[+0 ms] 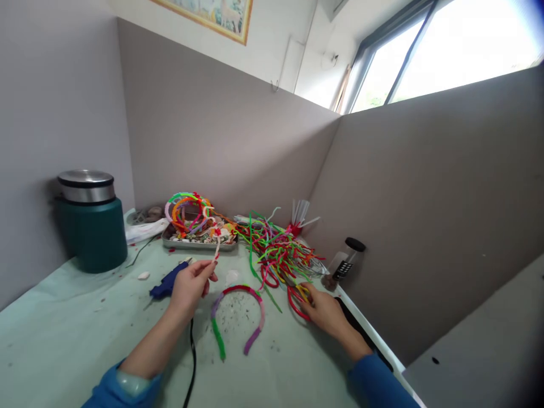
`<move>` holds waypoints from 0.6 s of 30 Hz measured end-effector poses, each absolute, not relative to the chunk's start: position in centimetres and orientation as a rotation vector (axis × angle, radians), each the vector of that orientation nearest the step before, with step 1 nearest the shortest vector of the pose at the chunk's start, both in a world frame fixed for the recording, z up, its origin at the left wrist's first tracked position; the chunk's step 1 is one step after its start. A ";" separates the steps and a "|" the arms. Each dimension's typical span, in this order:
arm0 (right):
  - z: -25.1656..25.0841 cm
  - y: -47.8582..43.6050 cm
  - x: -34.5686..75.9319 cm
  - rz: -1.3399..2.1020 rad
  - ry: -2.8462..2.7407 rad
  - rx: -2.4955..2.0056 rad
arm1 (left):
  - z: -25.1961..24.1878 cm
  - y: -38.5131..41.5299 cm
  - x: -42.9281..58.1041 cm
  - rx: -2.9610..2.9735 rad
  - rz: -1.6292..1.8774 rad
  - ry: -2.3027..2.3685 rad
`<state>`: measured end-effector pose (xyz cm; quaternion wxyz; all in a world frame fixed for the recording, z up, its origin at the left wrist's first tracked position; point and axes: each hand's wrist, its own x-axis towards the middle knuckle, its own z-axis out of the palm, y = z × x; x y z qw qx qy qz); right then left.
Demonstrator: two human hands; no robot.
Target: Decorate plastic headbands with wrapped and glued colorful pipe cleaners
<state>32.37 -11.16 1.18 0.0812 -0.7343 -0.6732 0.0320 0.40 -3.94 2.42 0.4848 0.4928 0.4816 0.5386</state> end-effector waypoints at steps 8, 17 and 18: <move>4.1 -11.0 29.7 0.009 -2.198 -2.351 | 2.3 -4.5 1.4 1.321 1.135 1.183; 8.0 -3.3 34.4 -0.110 -1.824 -2.631 | 1.0 -4.3 2.3 1.438 0.971 1.212; 7.8 -2.2 34.5 -0.103 -1.840 -2.654 | 0.8 -4.3 2.3 1.435 0.965 1.211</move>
